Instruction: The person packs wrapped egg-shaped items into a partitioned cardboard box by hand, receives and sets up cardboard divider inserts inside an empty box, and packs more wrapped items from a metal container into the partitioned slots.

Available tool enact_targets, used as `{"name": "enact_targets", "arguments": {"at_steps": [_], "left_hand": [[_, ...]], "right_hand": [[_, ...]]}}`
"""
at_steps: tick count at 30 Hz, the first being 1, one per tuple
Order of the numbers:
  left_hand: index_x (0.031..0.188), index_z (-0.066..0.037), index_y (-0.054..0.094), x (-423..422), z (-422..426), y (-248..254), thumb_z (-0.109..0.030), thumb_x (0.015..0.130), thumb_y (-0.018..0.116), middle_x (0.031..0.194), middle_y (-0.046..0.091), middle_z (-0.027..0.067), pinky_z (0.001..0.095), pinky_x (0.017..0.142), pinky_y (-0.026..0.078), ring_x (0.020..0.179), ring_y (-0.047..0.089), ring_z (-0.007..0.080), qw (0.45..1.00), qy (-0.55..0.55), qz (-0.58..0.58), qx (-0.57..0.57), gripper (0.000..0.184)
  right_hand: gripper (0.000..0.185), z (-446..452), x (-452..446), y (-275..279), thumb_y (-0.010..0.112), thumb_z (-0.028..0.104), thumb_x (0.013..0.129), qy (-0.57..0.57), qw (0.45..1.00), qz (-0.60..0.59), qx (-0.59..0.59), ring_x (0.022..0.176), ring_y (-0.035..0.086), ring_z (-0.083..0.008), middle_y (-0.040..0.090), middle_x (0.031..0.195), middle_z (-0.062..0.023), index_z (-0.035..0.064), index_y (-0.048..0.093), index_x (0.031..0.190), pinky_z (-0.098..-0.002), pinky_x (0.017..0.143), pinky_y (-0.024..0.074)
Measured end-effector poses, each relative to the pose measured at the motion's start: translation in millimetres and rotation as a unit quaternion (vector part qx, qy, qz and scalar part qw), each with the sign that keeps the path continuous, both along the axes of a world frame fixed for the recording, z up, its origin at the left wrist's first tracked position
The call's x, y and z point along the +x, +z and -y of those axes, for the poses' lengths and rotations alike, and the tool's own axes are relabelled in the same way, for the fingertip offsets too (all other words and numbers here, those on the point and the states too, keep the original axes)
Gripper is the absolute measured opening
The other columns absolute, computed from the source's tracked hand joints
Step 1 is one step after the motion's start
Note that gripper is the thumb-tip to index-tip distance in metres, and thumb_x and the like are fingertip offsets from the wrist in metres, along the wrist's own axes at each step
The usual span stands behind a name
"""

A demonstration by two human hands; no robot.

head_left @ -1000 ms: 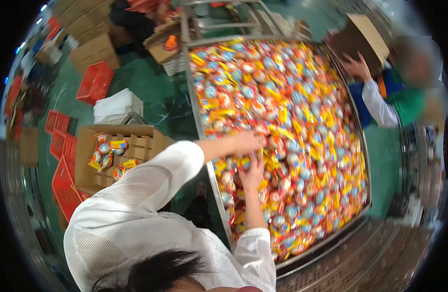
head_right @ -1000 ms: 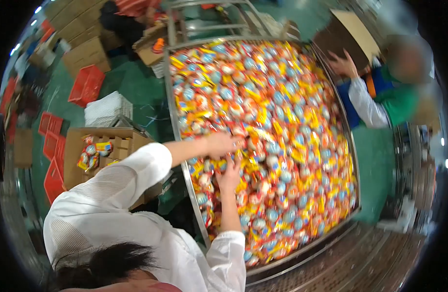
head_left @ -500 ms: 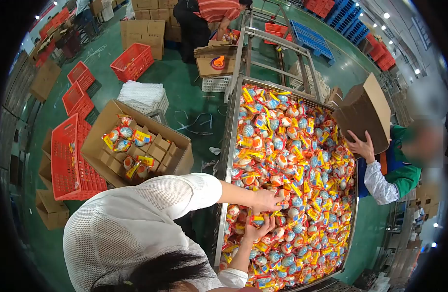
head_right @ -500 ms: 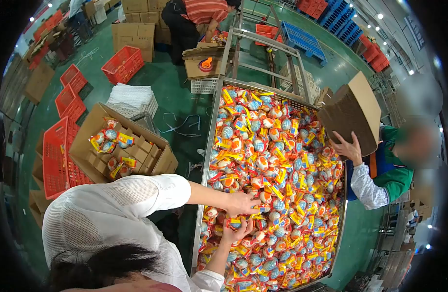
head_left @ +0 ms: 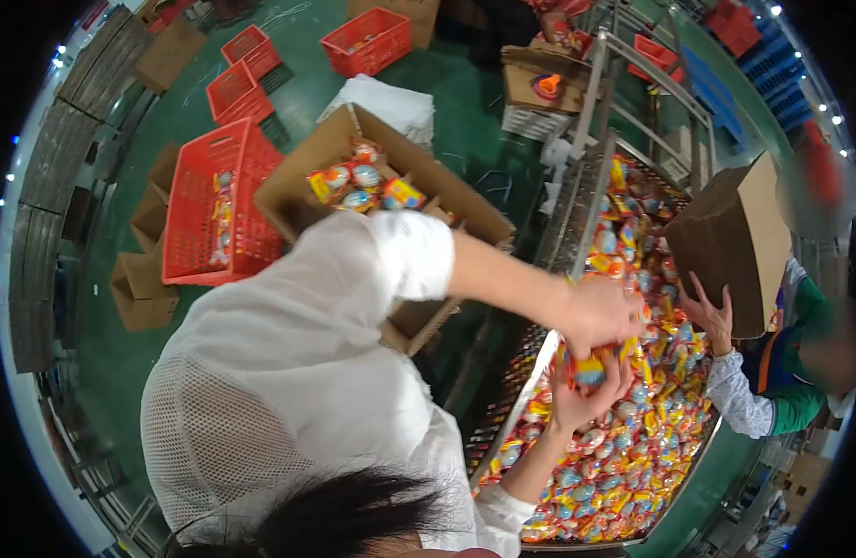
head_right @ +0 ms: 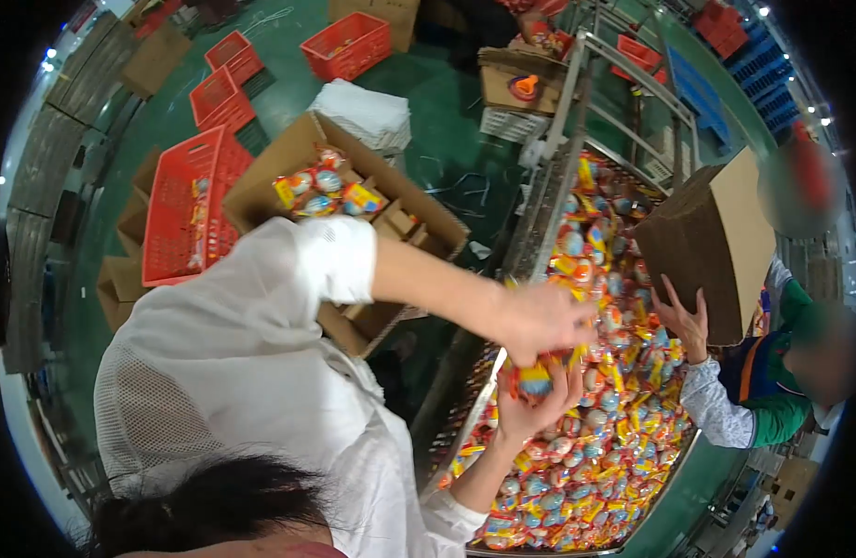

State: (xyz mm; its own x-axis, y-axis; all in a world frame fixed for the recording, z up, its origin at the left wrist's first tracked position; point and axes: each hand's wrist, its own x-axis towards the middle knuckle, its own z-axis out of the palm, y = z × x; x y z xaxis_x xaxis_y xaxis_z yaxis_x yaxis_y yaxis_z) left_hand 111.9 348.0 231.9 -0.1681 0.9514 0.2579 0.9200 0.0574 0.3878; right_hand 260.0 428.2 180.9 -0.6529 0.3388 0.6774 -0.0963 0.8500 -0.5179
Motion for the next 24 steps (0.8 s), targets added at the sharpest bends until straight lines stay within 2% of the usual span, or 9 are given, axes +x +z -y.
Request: {"name": "enact_targets", "arguments": {"at_steps": [2, 4, 8, 11, 14, 16, 20, 22, 24], "left_hand": [[0.105, -0.009, 0.05, -27.4, 69.1, 10.6, -0.021, 0.047, 0.073, 0.103, 0.05, 0.0147, 0.0406, 0.057, 0.049, 0.071, 0.058, 0.0319, 0.998, 0.039, 0.034, -0.025, 0.064], [0.106, -0.01, 0.049, -52.9, 141.7, 10.7, -0.03, 0.047, 0.074, 0.1, 0.051, 0.0134, 0.0409, 0.063, 0.051, 0.079, 0.059, 0.0319, 0.994, 0.089, 0.034, -0.049, 0.067], [0.11, -0.012, 0.047, -89.7, 264.1, -46.5, -0.032, 0.049, 0.073, 0.103, 0.051, 0.0135, 0.041, 0.069, 0.05, 0.084, 0.058, 0.0328, 0.969, 0.189, 0.077, -0.141, 0.07], [0.119, -0.011, 0.044, -92.4, 314.2, -105.1, -0.032, 0.051, 0.073, 0.109, 0.05, 0.0143, 0.0398, 0.075, 0.048, 0.09, 0.056, 0.0326, 0.945, 0.237, 0.134, -0.181, 0.077], [0.126, -0.01, 0.04, -87.6, 329.2, -138.4, -0.029, 0.052, 0.073, 0.118, 0.045, 0.0148, 0.0386, 0.078, 0.048, 0.094, 0.054, 0.0318, 0.932, 0.244, 0.167, -0.209, 0.084], [0.128, -0.01, 0.037, -81.0, 329.6, -141.2, -0.026, 0.052, 0.074, 0.123, 0.039, 0.0155, 0.0388, 0.077, 0.048, 0.094, 0.053, 0.0324, 0.957, 0.226, 0.087, -0.161, 0.086], [0.128, -0.009, 0.036, -67.9, 334.6, -129.0, -0.021, 0.052, 0.073, 0.129, 0.034, 0.0172, 0.0398, 0.072, 0.049, 0.101, 0.048, 0.0328, 0.927, 0.158, -0.02, -0.34, 0.085], [0.127, -0.009, 0.037, -61.1, 348.0, -149.7, -0.021, 0.052, 0.073, 0.13, 0.034, 0.0169, 0.0404, 0.072, 0.048, 0.103, 0.046, 0.0324, 0.925, 0.157, -0.082, -0.336, 0.084], [0.123, -0.008, 0.042, -56.5, 362.4, -180.4, -0.022, 0.054, 0.073, 0.129, 0.036, 0.0158, 0.0423, 0.077, 0.045, 0.11, 0.041, 0.0319, 0.928, 0.159, -0.185, -0.281, 0.077]], "right_hand": [[0.054, 49.7, -29.1, 19.1, 0.078, 0.011, 0.052, 0.086, 0.993, 0.074, -0.015, 0.109, 0.045, -0.0319, 0.051, 0.109, -0.0133, 0.0047, 0.057, 0.1, -0.0431, 0.094, 0.0355], [0.056, 104.5, -64.4, 17.3, 0.078, 0.011, 0.051, 0.171, 0.979, 0.084, -0.077, 0.107, 0.047, -0.0312, 0.05, 0.109, -0.0137, 0.0062, 0.056, 0.102, -0.0411, 0.091, 0.0392], [0.053, 200.7, -115.2, -19.5, 0.076, 0.014, 0.053, 0.252, 0.931, 0.231, -0.128, 0.094, 0.055, -0.0281, 0.049, 0.11, -0.0112, 0.0096, 0.055, 0.101, -0.0351, 0.075, 0.0486], [0.056, 236.7, -127.1, -67.4, 0.074, 0.018, 0.055, 0.289, 0.891, 0.342, -0.077, 0.093, 0.056, -0.0291, 0.047, 0.112, -0.0093, 0.0107, 0.052, 0.106, -0.0363, 0.074, 0.0495], [0.061, 236.3, -129.5, -83.2, 0.074, 0.015, 0.055, 0.229, 0.907, 0.352, -0.041, 0.091, 0.057, -0.0293, 0.046, 0.113, -0.0098, 0.0106, 0.049, 0.11, -0.0363, 0.073, 0.0502], [0.062, 220.2, -131.6, -89.6, 0.073, 0.013, 0.056, 0.187, 0.933, 0.306, -0.003, 0.091, 0.057, -0.029, 0.045, 0.115, -0.0106, 0.0093, 0.047, 0.112, -0.0361, 0.07, 0.051], [0.056, 193.1, -130.0, -92.0, 0.072, 0.019, 0.063, 0.076, 0.905, 0.417, 0.006, 0.094, 0.054, -0.0347, 0.044, 0.116, -0.0181, 0.006, 0.048, 0.111, -0.04, 0.076, 0.0487], [0.05, 183.2, -120.9, -92.0, 0.071, 0.019, 0.065, 0.052, 0.886, 0.457, 0.057, 0.101, 0.051, -0.0345, 0.044, 0.117, -0.0196, 0.0052, 0.05, 0.108, -0.0394, 0.08, 0.0473], [0.051, 179.7, -104.3, -75.8, 0.072, 0.016, 0.064, 0.109, 0.931, 0.345, 0.044, 0.104, 0.048, -0.0362, 0.042, 0.12, -0.021, 0.0052, 0.051, 0.109, -0.0395, 0.086, 0.0443]]}}
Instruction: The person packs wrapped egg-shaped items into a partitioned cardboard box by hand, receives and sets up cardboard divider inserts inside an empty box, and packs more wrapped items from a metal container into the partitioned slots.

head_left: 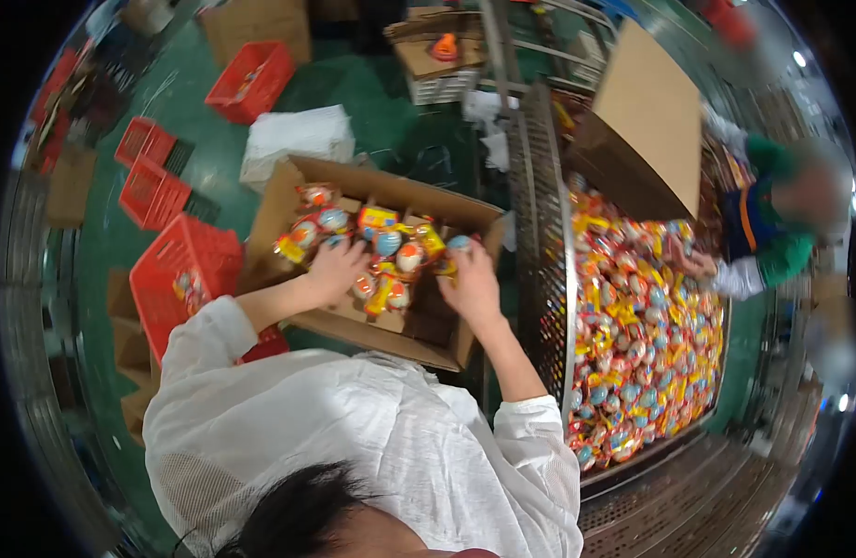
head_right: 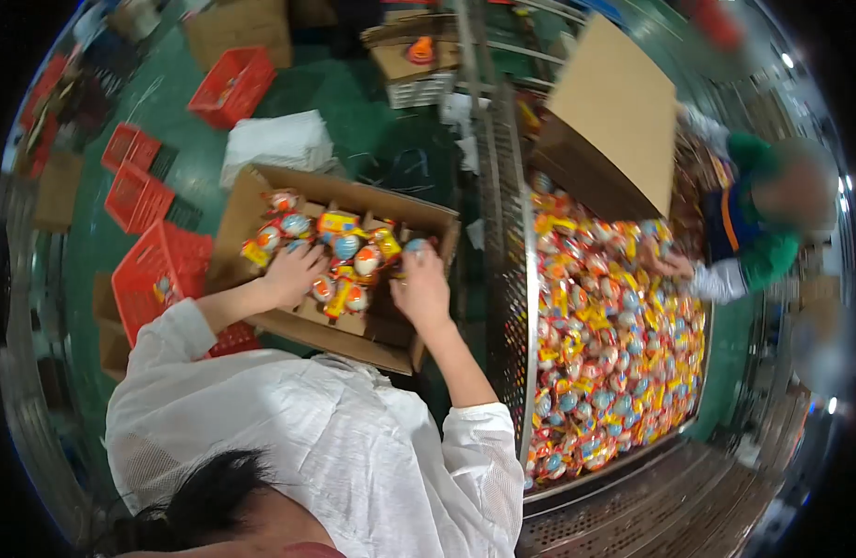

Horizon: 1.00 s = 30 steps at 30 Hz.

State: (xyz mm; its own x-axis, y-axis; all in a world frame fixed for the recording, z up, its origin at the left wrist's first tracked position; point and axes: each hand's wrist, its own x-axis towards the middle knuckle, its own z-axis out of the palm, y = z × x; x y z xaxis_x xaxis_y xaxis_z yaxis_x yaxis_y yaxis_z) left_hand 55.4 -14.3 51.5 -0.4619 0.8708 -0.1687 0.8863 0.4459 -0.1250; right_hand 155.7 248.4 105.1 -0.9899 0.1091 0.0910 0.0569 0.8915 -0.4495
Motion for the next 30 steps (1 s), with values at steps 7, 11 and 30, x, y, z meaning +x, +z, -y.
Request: {"name": "enact_targets", "arguments": {"at_steps": [7, 11, 30], "left_hand": [[0.115, -0.004, 0.05, 3.1, -143.7, 120.4, -0.022, 0.071, 0.065, 0.107, 0.054, 0.0145, 0.0367, 0.086, 0.044, 0.098, 0.054, 0.0312, 0.944, -0.095, 0.267, 0.167, 0.05], [0.11, -0.003, 0.054, 24.7, -269.2, 128.7, -0.021, 0.076, 0.065, 0.103, 0.06, 0.0107, 0.0331, 0.079, 0.047, 0.094, 0.058, 0.0221, 0.855, -0.08, 0.425, 0.286, 0.04], [0.119, -0.015, 0.048, -180.7, -467.3, 42.6, -0.042, 0.087, 0.045, 0.124, 0.049, 0.0008, 0.0294, 0.09, 0.041, 0.11, 0.049, 0.0134, 0.402, 0.156, 0.704, 0.565, 0.042]], "right_hand": [[0.032, -109.0, 106.4, 48.2, 0.067, 0.013, 0.071, -0.149, 0.972, -0.167, -0.078, 0.102, 0.051, -0.034, 0.051, 0.112, -0.0189, 0.0033, 0.056, 0.099, -0.0372, 0.085, 0.044], [0.034, -200.0, 197.5, 18.3, 0.068, 0.014, 0.071, -0.33, 0.927, -0.175, -0.019, 0.1, 0.051, -0.0335, 0.051, 0.107, -0.0177, 0.0013, 0.055, 0.1, -0.0378, 0.084, 0.0428], [0.056, -467.5, 1.9, 1.0, 0.048, 0.053, 0.085, -0.387, 0.742, -0.156, -0.525, 0.079, 0.055, -0.0114, 0.059, 0.093, -0.007, 0.0017, 0.054, 0.108, -0.024, 0.061, 0.0466]]}}
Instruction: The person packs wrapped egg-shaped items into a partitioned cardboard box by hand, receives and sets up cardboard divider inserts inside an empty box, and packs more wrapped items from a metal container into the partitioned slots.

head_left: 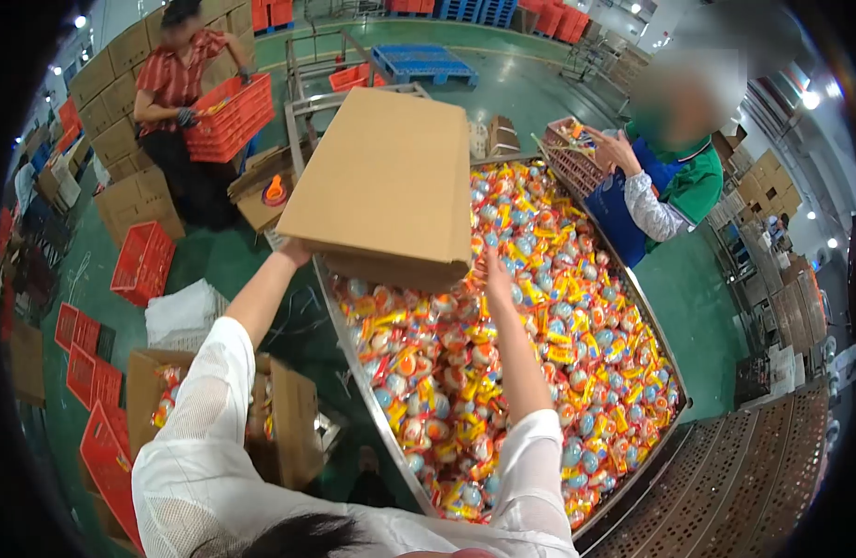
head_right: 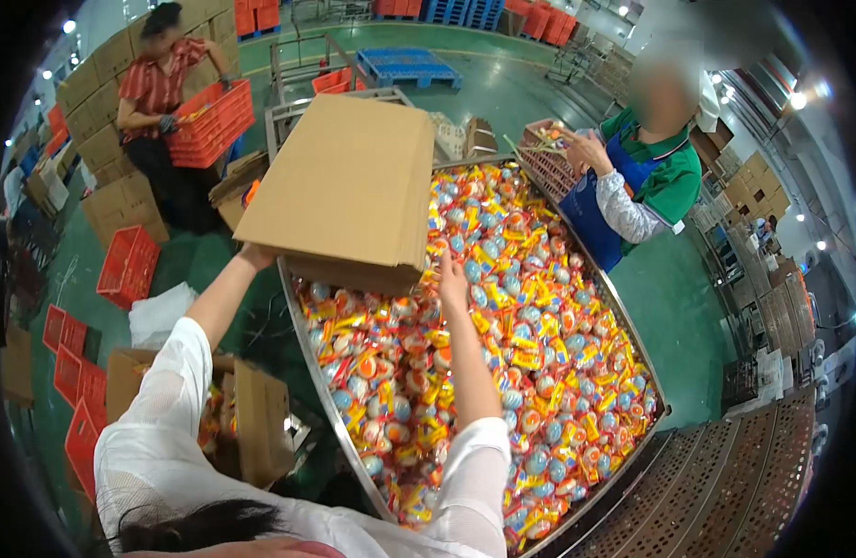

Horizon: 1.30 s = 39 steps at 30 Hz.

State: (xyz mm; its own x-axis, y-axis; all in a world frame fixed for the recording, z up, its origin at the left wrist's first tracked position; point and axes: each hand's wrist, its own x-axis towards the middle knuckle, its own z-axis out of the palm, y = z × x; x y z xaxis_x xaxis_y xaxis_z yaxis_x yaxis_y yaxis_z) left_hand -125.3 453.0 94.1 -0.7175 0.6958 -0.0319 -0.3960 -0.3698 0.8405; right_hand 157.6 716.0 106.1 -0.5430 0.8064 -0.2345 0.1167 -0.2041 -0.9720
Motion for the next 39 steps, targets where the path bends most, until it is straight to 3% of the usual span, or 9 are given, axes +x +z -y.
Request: {"name": "enact_targets", "arguments": {"at_steps": [1, 2, 4, 10, 12, 14, 17, 23, 39], "left_hand": [[0.123, -0.014, 0.045, -11.8, -10.1, -24.4, -0.045, 0.086, 0.045, 0.128, 0.046, 0.0019, 0.0302, 0.093, 0.039, 0.115, 0.045, 0.015, 1.0, -0.001, 0.014, 0.009, 0.049], [0.128, -0.012, 0.042, -24.5, -20.3, -49.8, -0.047, 0.085, 0.045, 0.132, 0.042, 0.003, 0.0311, 0.096, 0.036, 0.12, 0.041, 0.0166, 0.999, -0.001, 0.028, 0.017, 0.055], [0.128, -0.012, 0.041, -29.3, -33.6, -60.7, -0.048, 0.085, 0.045, 0.133, 0.042, 0.0033, 0.0313, 0.096, 0.035, 0.12, 0.041, 0.017, 0.999, 0.003, 0.037, 0.01, 0.056], [0.129, -0.012, 0.039, -32.0, -41.1, -53.4, -0.048, 0.085, 0.044, 0.134, 0.041, 0.0041, 0.0319, 0.097, 0.034, 0.121, 0.04, 0.0179, 0.999, -0.002, 0.031, -0.015, 0.057], [0.13, -0.012, 0.038, -30.2, -42.1, -50.4, -0.048, 0.085, 0.044, 0.134, 0.04, 0.0043, 0.0322, 0.098, 0.034, 0.121, 0.039, 0.0182, 0.999, -0.007, 0.027, -0.021, 0.057], [0.13, -0.012, 0.038, -25.2, -42.5, -46.7, -0.048, 0.085, 0.044, 0.134, 0.04, 0.0046, 0.0324, 0.098, 0.033, 0.121, 0.039, 0.0185, 0.999, -0.017, 0.019, -0.029, 0.058], [0.131, -0.012, 0.037, -4.2, -31.3, -32.9, -0.048, 0.085, 0.044, 0.135, 0.039, 0.005, 0.0327, 0.098, 0.033, 0.122, 0.039, 0.0189, 0.998, -0.024, 0.007, -0.053, 0.058], [0.132, -0.012, 0.035, 60.6, 17.0, -5.8, -0.048, 0.086, 0.043, 0.136, 0.038, 0.0058, 0.0334, 0.099, 0.031, 0.123, 0.037, 0.0198, 0.994, -0.009, -0.009, -0.11, 0.059], [0.135, -0.012, 0.03, 138.7, 186.8, 111.2, -0.049, 0.086, 0.042, 0.138, 0.035, 0.0079, 0.0351, 0.102, 0.028, 0.125, 0.034, 0.0223, 0.995, 0.069, -0.049, -0.054, 0.063]], "right_hand": [[0.06, -20.1, -22.2, -18.2, 0.043, 0.058, 0.085, 0.046, 0.997, -0.005, -0.055, 0.078, 0.053, -0.0119, 0.058, 0.095, -0.0071, 0.0041, 0.053, 0.108, -0.027, 0.065, 0.0466], [0.066, -24.2, -42.4, -27.1, 0.038, 0.062, 0.085, 0.014, 0.999, 0.011, -0.04, 0.089, 0.055, -0.0168, 0.057, 0.106, -0.0106, 0.0051, 0.05, 0.117, -0.0324, 0.075, 0.0465], [0.075, -36.4, -70.0, -51.4, 0.031, 0.066, 0.084, 0.09, 0.979, -0.084, -0.165, 0.104, 0.054, -0.022, 0.052, 0.119, -0.0125, 0.0059, 0.041, 0.128, -0.0355, 0.087, 0.0428], [0.067, -26.7, -87.9, -34.5, 0.031, 0.059, 0.088, 0.159, 0.941, -0.244, -0.173, 0.11, 0.051, -0.0221, 0.048, 0.126, -0.0082, 0.0093, 0.036, 0.133, -0.034, 0.089, 0.0435], [0.065, -27.0, -87.0, -34.7, 0.032, 0.057, 0.089, 0.15, 0.944, -0.236, -0.173, 0.109, 0.051, -0.0216, 0.048, 0.126, -0.0079, 0.0092, 0.037, 0.132, -0.0341, 0.087, 0.0446], [0.071, -25.1, -87.4, -42.4, 0.029, 0.061, 0.087, 0.158, 0.949, -0.238, -0.133, 0.116, 0.045, -0.0219, 0.041, 0.132, -0.0098, 0.0095, 0.032, 0.136, -0.0335, 0.095, 0.0383], [0.065, -18.1, -78.3, -32.0, 0.033, 0.059, 0.088, 0.15, 0.948, -0.271, -0.077, 0.109, 0.049, -0.0196, 0.05, 0.123, -0.0084, 0.0101, 0.04, 0.13, -0.034, 0.093, 0.0399], [0.065, 32.9, -64.9, -13.0, 0.034, 0.059, 0.088, 0.136, 0.958, -0.251, -0.023, 0.108, 0.05, -0.0192, 0.05, 0.122, -0.0081, 0.01, 0.041, 0.129, -0.0338, 0.092, 0.0402], [0.063, 322.9, -80.0, 29.7, 0.035, 0.059, 0.087, 0.379, 0.915, -0.136, -0.038, 0.105, 0.051, -0.018, 0.052, 0.119, -0.0073, 0.0099, 0.044, 0.126, -0.0331, 0.09, 0.0409]]}}
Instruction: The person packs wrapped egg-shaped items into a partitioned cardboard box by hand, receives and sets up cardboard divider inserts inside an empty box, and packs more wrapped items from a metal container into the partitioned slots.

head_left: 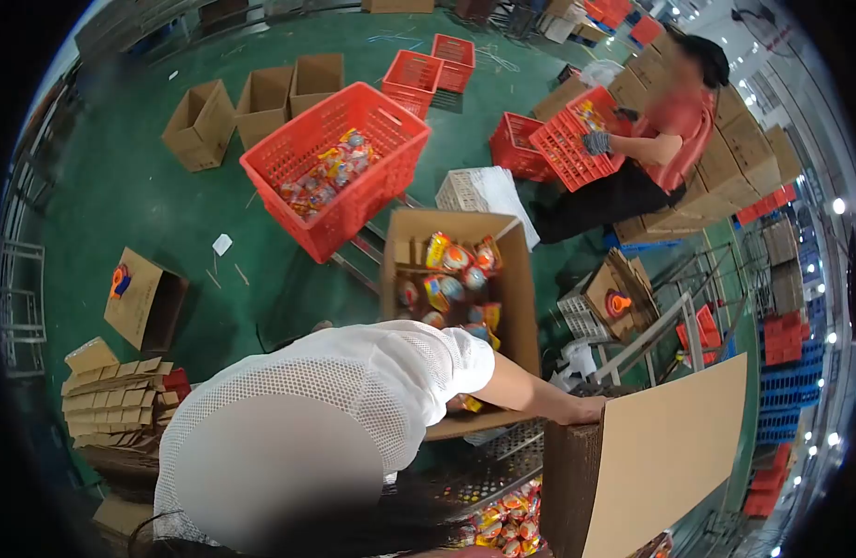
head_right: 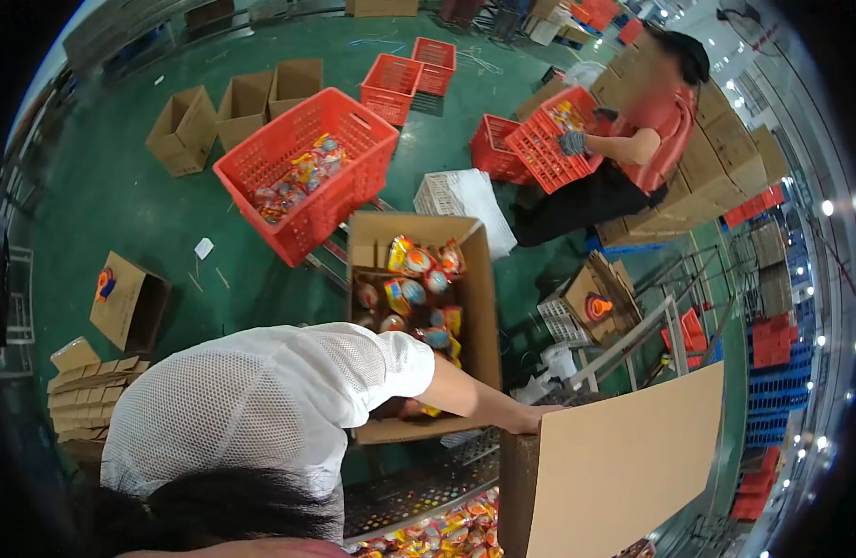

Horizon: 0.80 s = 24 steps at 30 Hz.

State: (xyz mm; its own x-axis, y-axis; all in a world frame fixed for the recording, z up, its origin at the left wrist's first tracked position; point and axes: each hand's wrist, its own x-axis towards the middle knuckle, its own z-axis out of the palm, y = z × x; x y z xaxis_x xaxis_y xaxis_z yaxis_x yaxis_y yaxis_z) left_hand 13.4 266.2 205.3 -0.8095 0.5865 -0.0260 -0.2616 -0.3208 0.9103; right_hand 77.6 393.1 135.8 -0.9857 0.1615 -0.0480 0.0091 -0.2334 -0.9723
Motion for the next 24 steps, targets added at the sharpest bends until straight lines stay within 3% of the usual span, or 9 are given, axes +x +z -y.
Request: {"name": "enact_targets", "arguments": {"at_steps": [5, 6, 7, 9, 13, 18, 24], "left_hand": [[0.136, -0.012, 0.028, 13.7, 110.9, 20.0, -0.049, 0.086, 0.041, 0.139, 0.034, 0.0086, 0.0357, 0.103, 0.027, 0.126, 0.033, 0.023, 0.997, 0.081, -0.015, -0.011, 0.064], [0.141, -0.013, 0.013, 17.9, 131.7, 22.1, -0.046, 0.087, 0.042, 0.141, 0.03, 0.0103, 0.0338, 0.102, 0.028, 0.127, 0.032, 0.0222, 0.991, 0.121, 0.002, -0.05, 0.07], [0.141, -0.013, 0.013, 22.7, 157.0, 26.6, -0.046, 0.087, 0.042, 0.141, 0.03, 0.0103, 0.0338, 0.102, 0.028, 0.127, 0.032, 0.0222, 0.991, 0.126, 0.002, -0.05, 0.07], [0.131, -0.01, 0.036, 46.3, 223.7, 51.9, -0.047, 0.087, 0.042, 0.128, 0.045, 0.0094, 0.0374, 0.098, 0.031, 0.117, 0.041, 0.0228, 0.973, 0.228, 0.038, -0.027, 0.058], [0.129, -0.01, 0.037, 86.5, 352.5, 64.9, -0.047, 0.087, 0.042, 0.126, 0.046, 0.0087, 0.0369, 0.096, 0.032, 0.115, 0.042, 0.0222, 0.929, 0.366, 0.04, 0.031, 0.056], [0.126, -0.01, 0.039, 133.3, 473.5, 50.9, -0.046, 0.087, 0.043, 0.123, 0.046, 0.008, 0.0363, 0.094, 0.033, 0.112, 0.043, 0.0213, 0.867, 0.491, 0.044, 0.071, 0.054], [0.123, -0.01, 0.041, 187.2, 540.9, -4.5, -0.046, 0.087, 0.043, 0.12, 0.047, 0.007, 0.0356, 0.092, 0.033, 0.109, 0.044, 0.0203, 0.778, 0.617, 0.075, 0.086, 0.051]], "right_hand": [[0.063, 111.5, 4.6, 17.8, 0.036, 0.059, 0.087, 0.076, 0.997, 0.016, -0.001, 0.105, 0.051, -0.0176, 0.053, 0.117, -0.007, 0.0099, 0.045, 0.125, -0.0329, 0.089, 0.0411], [0.063, 132.0, 6.2, 20.8, 0.036, 0.059, 0.087, 0.09, 0.996, 0.018, -0.003, 0.104, 0.051, -0.0176, 0.053, 0.117, -0.007, 0.0099, 0.045, 0.125, -0.0328, 0.089, 0.0412], [0.063, 152.5, 8.0, 24.0, 0.036, 0.059, 0.087, 0.104, 0.994, 0.021, -0.005, 0.104, 0.051, -0.0175, 0.053, 0.117, -0.0069, 0.0098, 0.045, 0.125, -0.0328, 0.089, 0.0412], [0.062, 195.0, 11.9, 29.2, 0.036, 0.059, 0.087, 0.134, 0.991, 0.028, -0.01, 0.104, 0.051, -0.0173, 0.053, 0.117, -0.0068, 0.0098, 0.046, 0.124, -0.0327, 0.088, 0.0413], [0.062, 275.0, 10.0, 36.7, 0.036, 0.059, 0.087, 0.196, 0.98, 0.035, -0.023, 0.103, 0.051, -0.0171, 0.054, 0.116, -0.0066, 0.0098, 0.046, 0.123, -0.0325, 0.088, 0.0415], [0.062, 368.4, -10.2, 47.3, 0.037, 0.059, 0.087, 0.279, 0.958, 0.058, -0.042, 0.102, 0.052, -0.0167, 0.054, 0.115, -0.0064, 0.0098, 0.047, 0.122, -0.0323, 0.087, 0.0417], [0.061, 458.9, -52.3, 44.6, 0.037, 0.059, 0.087, 0.393, 0.912, 0.102, -0.051, 0.101, 0.052, -0.0162, 0.055, 0.113, -0.0061, 0.0097, 0.048, 0.121, -0.032, 0.086, 0.042]]}}
